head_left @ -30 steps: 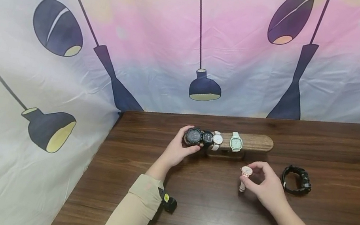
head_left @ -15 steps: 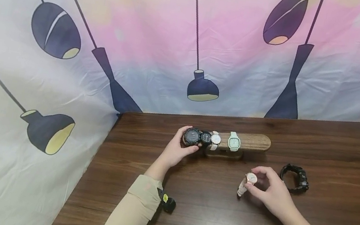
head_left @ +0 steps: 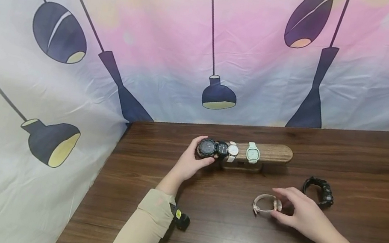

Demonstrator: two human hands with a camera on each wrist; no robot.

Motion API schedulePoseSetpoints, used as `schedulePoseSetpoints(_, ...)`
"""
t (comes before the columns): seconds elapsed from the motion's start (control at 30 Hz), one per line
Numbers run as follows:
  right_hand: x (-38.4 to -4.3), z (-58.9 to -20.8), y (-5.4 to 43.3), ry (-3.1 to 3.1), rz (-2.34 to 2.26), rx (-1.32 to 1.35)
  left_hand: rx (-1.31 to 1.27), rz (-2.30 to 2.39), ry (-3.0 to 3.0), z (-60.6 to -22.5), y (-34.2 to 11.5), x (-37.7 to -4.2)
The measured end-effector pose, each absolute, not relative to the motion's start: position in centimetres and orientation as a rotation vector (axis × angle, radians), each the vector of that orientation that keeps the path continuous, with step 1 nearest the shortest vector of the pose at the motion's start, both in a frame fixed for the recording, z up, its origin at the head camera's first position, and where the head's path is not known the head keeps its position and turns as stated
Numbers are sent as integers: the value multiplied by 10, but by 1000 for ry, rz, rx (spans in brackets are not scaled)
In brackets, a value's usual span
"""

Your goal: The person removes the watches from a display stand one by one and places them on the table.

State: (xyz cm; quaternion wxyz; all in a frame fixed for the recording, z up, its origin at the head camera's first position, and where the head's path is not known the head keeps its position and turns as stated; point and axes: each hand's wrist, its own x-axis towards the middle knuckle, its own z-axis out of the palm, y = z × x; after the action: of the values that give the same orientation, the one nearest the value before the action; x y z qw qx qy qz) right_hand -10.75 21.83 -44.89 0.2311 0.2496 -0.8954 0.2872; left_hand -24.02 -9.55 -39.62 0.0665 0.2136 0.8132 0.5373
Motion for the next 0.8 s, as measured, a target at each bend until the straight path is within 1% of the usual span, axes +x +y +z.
schedulePoseSetpoints(0.17,-109,-450,222,-2485,671,765,644,1625,2430,-397,-96,-241)
schedulePoseSetpoints(0.33,-112,-443,224,-2487,456,836,653,1630,2435,-396,-96,-240)
schedulePoseSetpoints(0.43,-115,-439,226,-2494,403,845,650,1623,2440,-396,-97,-240)
schedulePoseSetpoints(0.7,-115,-427,228,-2785,631,743,650,1628,2431,-396,-96,-239)
schedulePoseSetpoints(0.8,-117,-424,229,-2820,636,729,652,1635,2430,-396,-96,-239)
